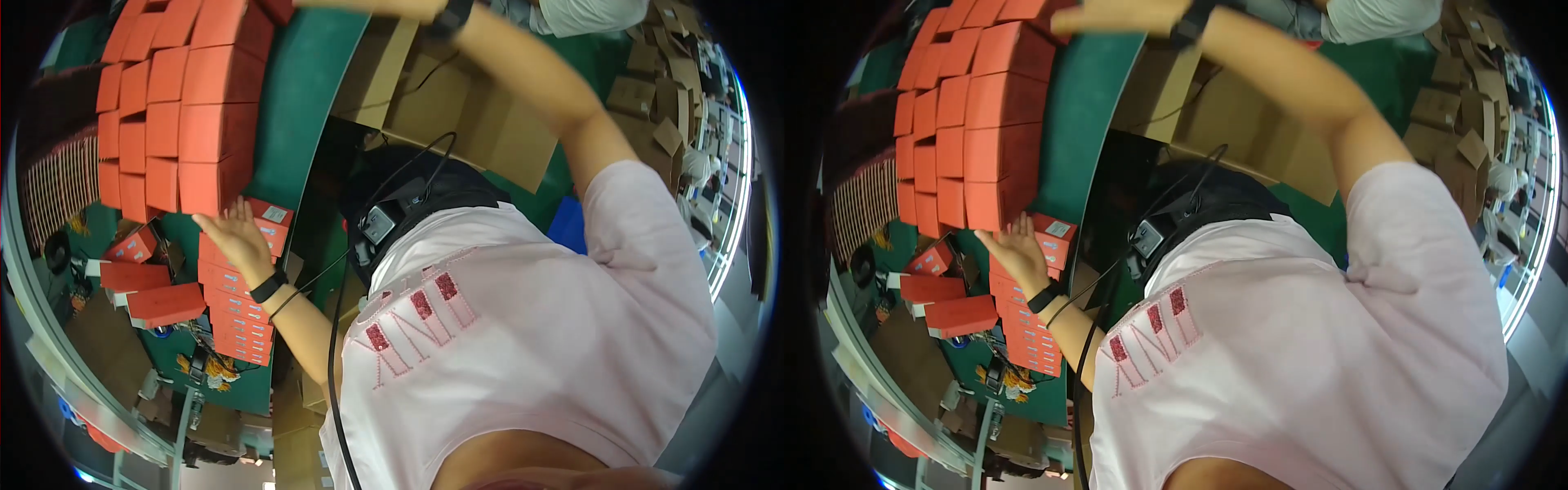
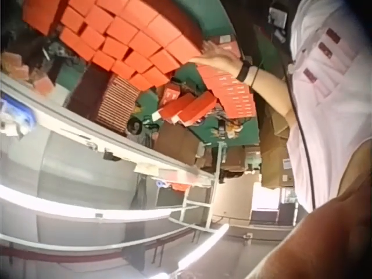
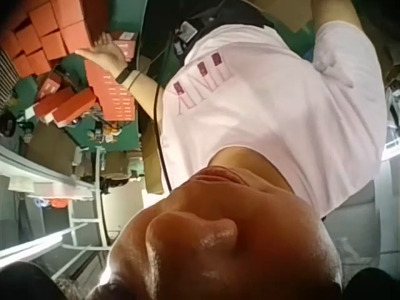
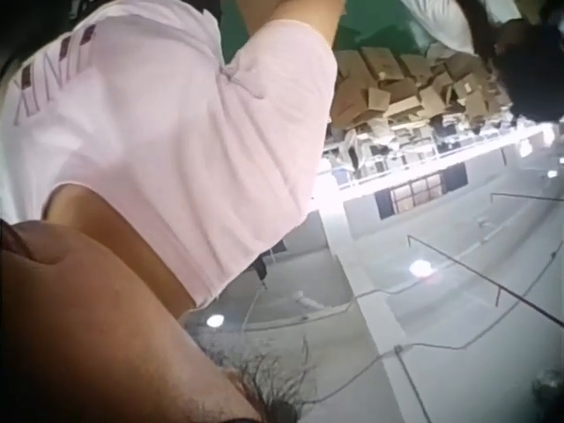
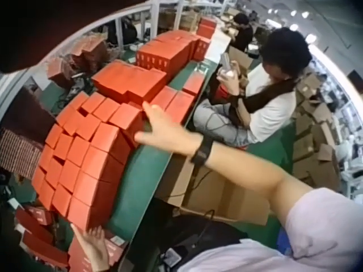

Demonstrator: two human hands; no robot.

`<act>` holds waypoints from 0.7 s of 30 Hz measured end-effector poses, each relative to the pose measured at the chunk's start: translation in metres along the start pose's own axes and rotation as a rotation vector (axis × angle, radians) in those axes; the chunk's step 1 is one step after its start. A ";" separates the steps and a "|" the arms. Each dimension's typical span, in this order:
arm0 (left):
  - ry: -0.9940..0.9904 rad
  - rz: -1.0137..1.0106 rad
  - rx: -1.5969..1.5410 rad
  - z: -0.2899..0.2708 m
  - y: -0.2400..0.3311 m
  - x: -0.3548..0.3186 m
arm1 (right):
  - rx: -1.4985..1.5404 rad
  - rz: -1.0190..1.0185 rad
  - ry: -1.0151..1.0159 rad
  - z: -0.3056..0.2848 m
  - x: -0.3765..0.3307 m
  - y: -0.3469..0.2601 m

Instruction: Packaging hand-held electronic devices into individual boxes and then into a bulk shipping carton.

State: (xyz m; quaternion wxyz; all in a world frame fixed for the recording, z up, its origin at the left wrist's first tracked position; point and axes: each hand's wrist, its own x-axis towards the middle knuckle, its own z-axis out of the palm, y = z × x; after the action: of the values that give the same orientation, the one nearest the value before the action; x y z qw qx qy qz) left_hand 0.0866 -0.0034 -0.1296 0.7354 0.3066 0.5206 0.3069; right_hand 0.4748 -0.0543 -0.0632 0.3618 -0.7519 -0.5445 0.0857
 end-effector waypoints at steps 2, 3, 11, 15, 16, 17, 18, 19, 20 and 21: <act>-0.024 -0.050 0.007 -0.002 0.008 0.011 | 0.050 0.124 -0.078 -0.033 0.037 0.049; -0.022 -0.061 0.018 -0.002 0.009 0.013 | 0.302 0.311 -0.324 -0.056 0.047 0.033; 0.026 -0.100 0.101 0.015 0.026 0.012 | 0.271 0.634 -0.786 0.030 0.109 0.076; 0.037 -0.108 0.111 0.016 0.028 0.014 | 0.538 0.483 -0.397 0.071 0.096 0.086; 0.044 -0.102 0.113 0.017 0.028 0.015 | 0.545 0.477 -0.400 0.073 0.101 0.092; 0.056 -0.107 0.137 0.018 0.027 0.018 | 0.541 0.486 -0.468 0.071 0.105 0.097; 0.063 -0.122 0.165 0.021 0.026 0.019 | 0.533 0.506 -0.534 0.065 0.105 0.098; 0.090 -0.136 0.147 0.024 0.026 0.021 | 0.525 0.524 -0.572 0.063 0.106 0.096; 0.095 -0.147 0.147 0.023 0.025 0.020 | 0.513 0.551 -0.610 0.055 0.108 0.085; 0.117 -0.100 0.201 0.019 0.023 0.019 | 0.209 1.508 -0.770 0.032 0.165 -0.007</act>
State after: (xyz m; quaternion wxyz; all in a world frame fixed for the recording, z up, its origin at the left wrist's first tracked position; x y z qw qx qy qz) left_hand 0.1065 0.0225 -0.1179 0.6838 0.3340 0.6053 0.2334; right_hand 0.5173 0.1063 -0.0382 0.0651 -0.7945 0.0274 0.6031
